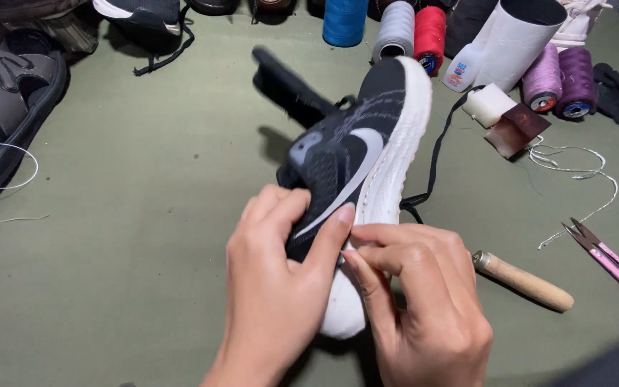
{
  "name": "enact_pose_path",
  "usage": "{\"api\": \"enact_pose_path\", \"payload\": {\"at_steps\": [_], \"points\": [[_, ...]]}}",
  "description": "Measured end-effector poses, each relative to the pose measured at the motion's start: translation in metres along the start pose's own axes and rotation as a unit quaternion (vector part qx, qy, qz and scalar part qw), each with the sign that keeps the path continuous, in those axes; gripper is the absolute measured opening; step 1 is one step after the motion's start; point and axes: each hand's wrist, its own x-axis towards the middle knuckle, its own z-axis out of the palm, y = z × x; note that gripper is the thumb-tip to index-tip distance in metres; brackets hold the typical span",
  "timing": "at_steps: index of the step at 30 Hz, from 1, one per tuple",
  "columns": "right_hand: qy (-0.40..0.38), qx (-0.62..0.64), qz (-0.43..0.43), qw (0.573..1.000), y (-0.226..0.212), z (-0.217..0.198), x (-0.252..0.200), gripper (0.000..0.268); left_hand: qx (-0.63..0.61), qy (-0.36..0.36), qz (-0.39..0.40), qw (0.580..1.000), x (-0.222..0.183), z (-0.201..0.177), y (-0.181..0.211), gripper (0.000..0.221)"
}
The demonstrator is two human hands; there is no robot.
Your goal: Hand-sewing the toe section of a sneaker to its sole using a stitching awl.
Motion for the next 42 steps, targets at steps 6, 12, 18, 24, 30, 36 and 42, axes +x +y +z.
{"api": "enact_pose_path", "payload": {"at_steps": [6, 12, 18, 24, 30, 36, 42], "points": [[-0.024, 0.021, 0.049, 0.998, 0.018, 0.018, -0.003, 0.005, 0.135, -0.191, 0.152, 0.960, 0.067, -0.015, -0.022, 0.028], [-0.045, 0.061, 0.056, 0.996, 0.028, 0.021, -0.016, 0.007, 0.158, -0.196, 0.151, 0.956, 0.080, -0.018, -0.041, 0.047], [-0.078, 0.009, 0.095, 0.992, 0.041, 0.001, -0.032, 0.011, 0.168, -0.156, 0.171, 0.958, 0.073, -0.012, -0.048, 0.041], [-0.050, -0.155, 0.171, 0.972, 0.085, -0.040, -0.041, 0.014, 0.161, -0.150, 0.176, 0.960, 0.070, -0.007, -0.054, 0.039], [-0.127, -0.204, 0.218, 0.946, 0.150, -0.052, -0.077, 0.035, 0.150, -0.172, 0.137, 0.964, 0.081, -0.008, -0.063, 0.057], [-0.165, -0.230, 0.197, 0.939, 0.155, -0.053, -0.088, 0.026, 0.124, -0.181, 0.133, 0.967, 0.079, -0.013, -0.058, 0.052], [-0.052, -0.137, 0.268, 0.952, 0.096, -0.059, -0.049, 0.012, 0.136, -0.231, 0.100, 0.958, 0.086, -0.024, -0.049, 0.049]]}}
